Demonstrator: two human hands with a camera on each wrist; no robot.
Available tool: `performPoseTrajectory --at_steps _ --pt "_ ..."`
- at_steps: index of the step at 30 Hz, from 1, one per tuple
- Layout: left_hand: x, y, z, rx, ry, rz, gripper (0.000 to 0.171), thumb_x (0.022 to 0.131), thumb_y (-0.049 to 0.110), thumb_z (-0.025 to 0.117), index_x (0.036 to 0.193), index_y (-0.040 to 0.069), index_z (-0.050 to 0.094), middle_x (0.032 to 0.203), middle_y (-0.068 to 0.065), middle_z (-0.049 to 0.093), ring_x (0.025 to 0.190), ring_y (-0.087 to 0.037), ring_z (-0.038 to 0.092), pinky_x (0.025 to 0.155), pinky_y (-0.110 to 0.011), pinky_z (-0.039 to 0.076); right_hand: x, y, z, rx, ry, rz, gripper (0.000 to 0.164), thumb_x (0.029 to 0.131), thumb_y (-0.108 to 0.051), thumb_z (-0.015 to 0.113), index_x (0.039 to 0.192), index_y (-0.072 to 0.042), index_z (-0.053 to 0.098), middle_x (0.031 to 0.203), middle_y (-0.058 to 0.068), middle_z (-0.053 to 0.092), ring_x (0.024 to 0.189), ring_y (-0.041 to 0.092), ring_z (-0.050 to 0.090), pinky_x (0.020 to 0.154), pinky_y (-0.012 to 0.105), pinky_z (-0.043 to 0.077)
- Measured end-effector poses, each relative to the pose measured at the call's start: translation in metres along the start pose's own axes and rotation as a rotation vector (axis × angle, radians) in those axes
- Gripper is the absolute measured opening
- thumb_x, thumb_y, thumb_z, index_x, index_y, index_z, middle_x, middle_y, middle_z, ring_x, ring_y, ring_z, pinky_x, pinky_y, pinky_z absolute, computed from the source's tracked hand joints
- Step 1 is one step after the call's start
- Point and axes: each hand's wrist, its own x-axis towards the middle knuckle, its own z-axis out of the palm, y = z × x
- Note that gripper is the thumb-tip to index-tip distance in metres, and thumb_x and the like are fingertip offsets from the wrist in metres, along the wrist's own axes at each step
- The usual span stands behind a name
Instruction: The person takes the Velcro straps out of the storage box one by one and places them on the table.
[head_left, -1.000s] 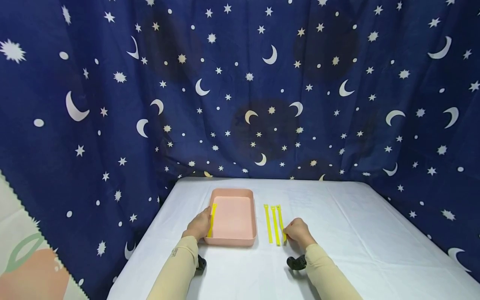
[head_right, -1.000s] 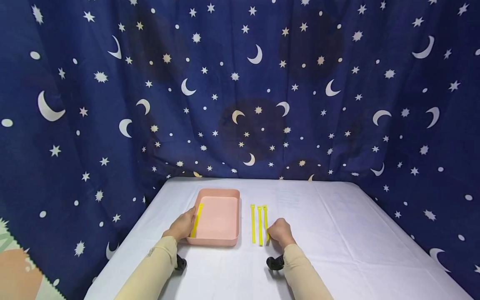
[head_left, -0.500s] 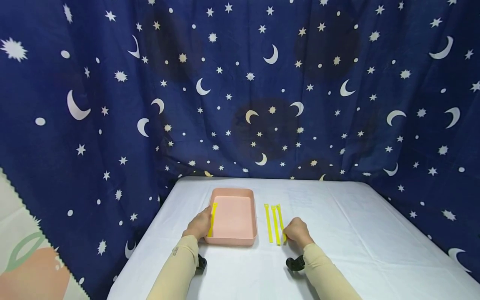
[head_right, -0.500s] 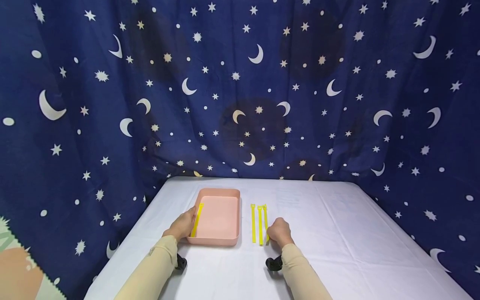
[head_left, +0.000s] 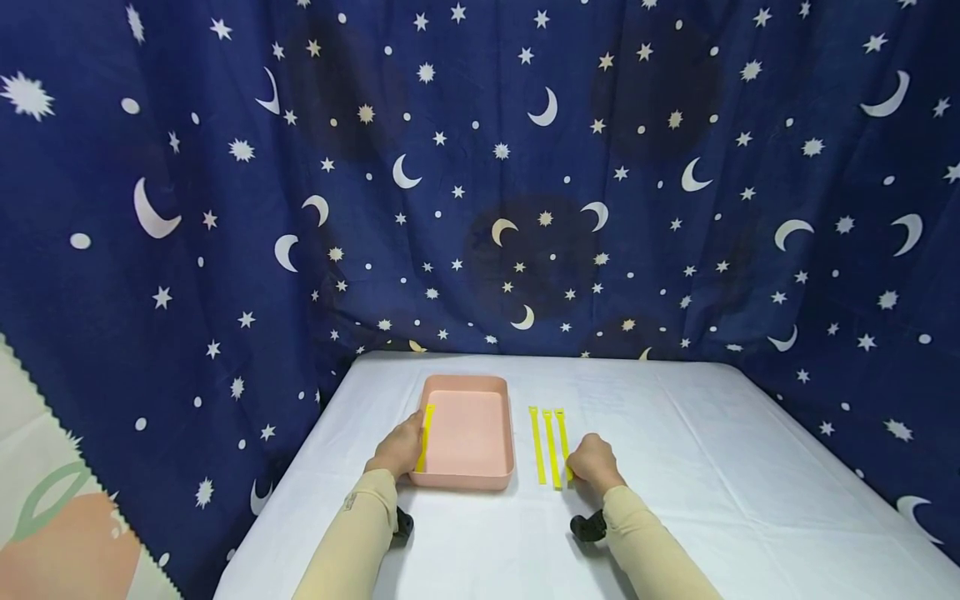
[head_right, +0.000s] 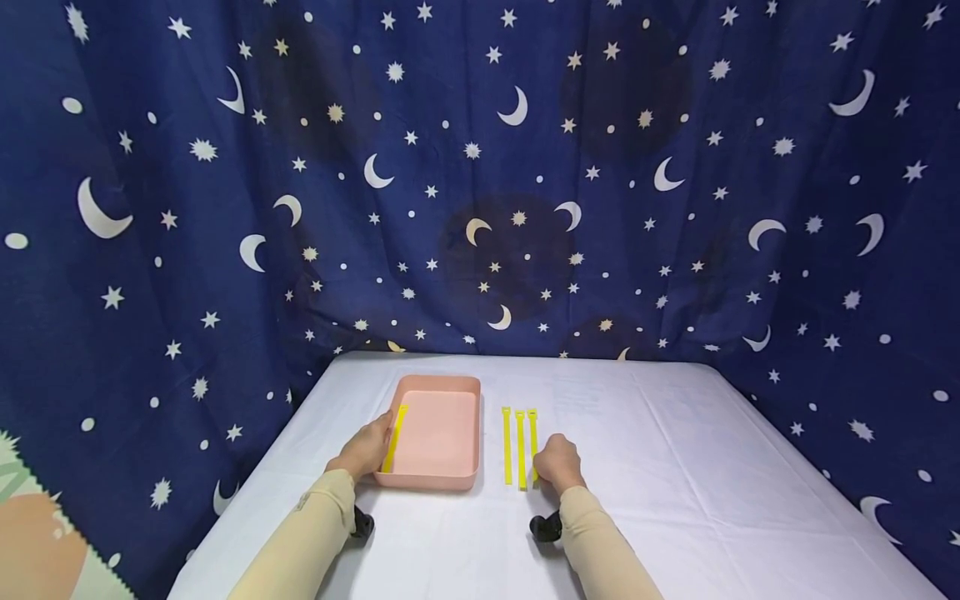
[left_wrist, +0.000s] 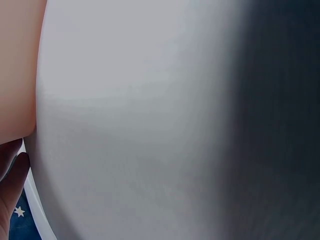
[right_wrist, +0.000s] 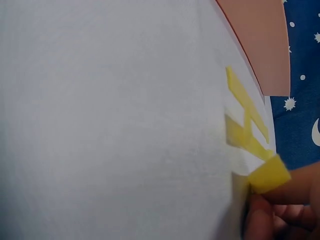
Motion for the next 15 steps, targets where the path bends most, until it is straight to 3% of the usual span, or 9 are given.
performPoseTrajectory --at_steps 15 --pt "-0.0003 0.0013 -0.0011 -0.02 -0.002 0.005 0.05 0.109 0.019 0.038 0.157 0.006 0.031 0.159 -0.014 0.039 0.146 -0.033 0.039 0.122 -0.05 0.035 0.0016 0.0006 0.0005 -0.003 0.0 0.033 0.005 0.078 -0.002 0.066 0.075 0.002 0.065 0.062 0.008 0.06 0.048 0.013 0.053 0.042 0.018 0.041"
